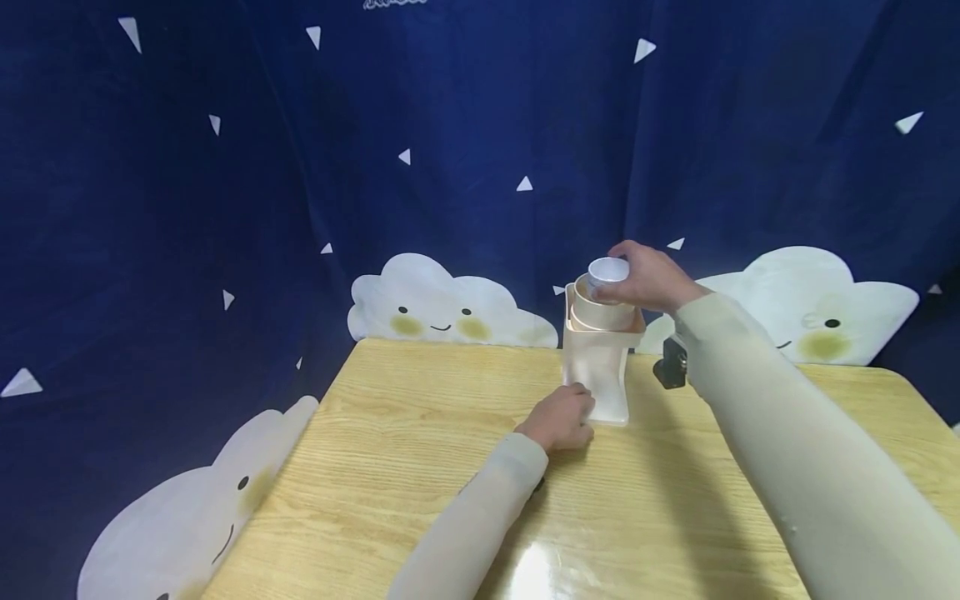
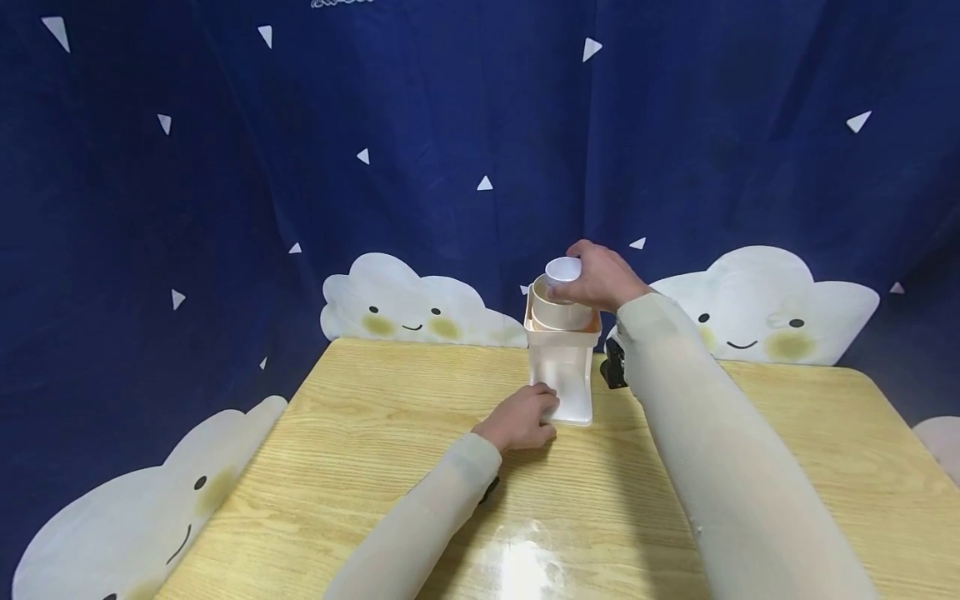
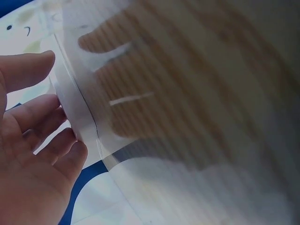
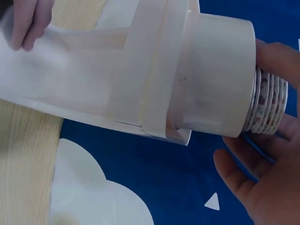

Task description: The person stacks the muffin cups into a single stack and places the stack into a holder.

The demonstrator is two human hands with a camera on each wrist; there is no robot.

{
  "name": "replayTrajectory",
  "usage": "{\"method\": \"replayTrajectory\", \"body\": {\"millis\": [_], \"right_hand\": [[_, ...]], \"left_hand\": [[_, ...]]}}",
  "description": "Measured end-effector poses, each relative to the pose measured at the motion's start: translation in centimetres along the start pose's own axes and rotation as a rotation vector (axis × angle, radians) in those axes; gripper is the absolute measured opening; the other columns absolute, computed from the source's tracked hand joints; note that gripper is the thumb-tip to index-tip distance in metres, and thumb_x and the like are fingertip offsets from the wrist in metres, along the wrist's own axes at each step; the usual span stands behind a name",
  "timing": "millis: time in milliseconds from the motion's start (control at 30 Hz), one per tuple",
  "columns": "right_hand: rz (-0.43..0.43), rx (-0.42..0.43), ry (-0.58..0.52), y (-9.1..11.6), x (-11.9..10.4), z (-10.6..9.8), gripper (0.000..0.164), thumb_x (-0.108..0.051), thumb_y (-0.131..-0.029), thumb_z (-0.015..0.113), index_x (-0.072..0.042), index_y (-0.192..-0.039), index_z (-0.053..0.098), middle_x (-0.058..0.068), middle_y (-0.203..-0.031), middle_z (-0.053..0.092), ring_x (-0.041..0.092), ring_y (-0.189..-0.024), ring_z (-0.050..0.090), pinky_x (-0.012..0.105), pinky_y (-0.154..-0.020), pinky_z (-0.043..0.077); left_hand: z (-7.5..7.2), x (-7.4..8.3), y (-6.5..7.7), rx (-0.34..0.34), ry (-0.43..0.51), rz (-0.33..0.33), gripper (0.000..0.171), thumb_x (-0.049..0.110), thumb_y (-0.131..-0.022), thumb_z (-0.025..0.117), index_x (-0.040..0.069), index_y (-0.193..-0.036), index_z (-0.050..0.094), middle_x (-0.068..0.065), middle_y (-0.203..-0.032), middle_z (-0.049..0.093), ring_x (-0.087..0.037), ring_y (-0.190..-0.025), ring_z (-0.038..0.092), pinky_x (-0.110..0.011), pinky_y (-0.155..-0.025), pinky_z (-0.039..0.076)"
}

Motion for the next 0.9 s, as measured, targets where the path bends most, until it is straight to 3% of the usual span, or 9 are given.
{"method": "replayTrajectory", "body": {"millis": [200,567,900], "right_hand": [[-0.001,0.003,0.000,0.12,0.09,-0.03,0.070,-0.036,-0.083,0.073,0.005,-0.135,0.048,0.030,-0.125,0.061,0.041,-0.109,0.058,0.054,-0.094,0.047],[0.014,-0.014,-0.004,0.22,0.16,0.11,0.070,-0.041,-0.085,0.071,0.000,-0.139,0.049,0.028,-0.133,0.058,0.041,-0.116,0.056,0.056,-0.099,0.047],[-0.008,-0.039,-0.040,0.18,-0.03,0.38,0.073,-0.041,-0.088,0.070,0.001,-0.142,0.045,0.025,-0.146,0.049,0.042,-0.127,0.054,0.057,-0.107,0.042]], "left_hand": [[0.00,0.01,0.06,-0.005,0.006,-0.009,0.016,0.024,-0.082,0.066,0.020,-0.078,0.051,0.005,-0.115,0.062,-0.010,-0.095,0.055,-0.020,-0.089,0.048],[0.27,0.01,-0.05,0.000,-0.012,-0.015,0.010,0.024,-0.082,0.065,0.018,-0.087,0.059,0.003,-0.127,0.062,-0.013,-0.112,0.059,-0.022,-0.100,0.047],[0.22,0.02,-0.17,0.000,-0.034,-0.004,0.010,0.025,-0.082,0.065,0.018,-0.084,0.058,0.003,-0.125,0.063,-0.013,-0.110,0.059,-0.022,-0.100,0.047]]}}
Point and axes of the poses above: each hand's wrist, its own y-axis away from the middle knuckle, its own z-axis out of the palm, x = y × z, the point moved 8 cm from there along -y, towards the middle knuckle
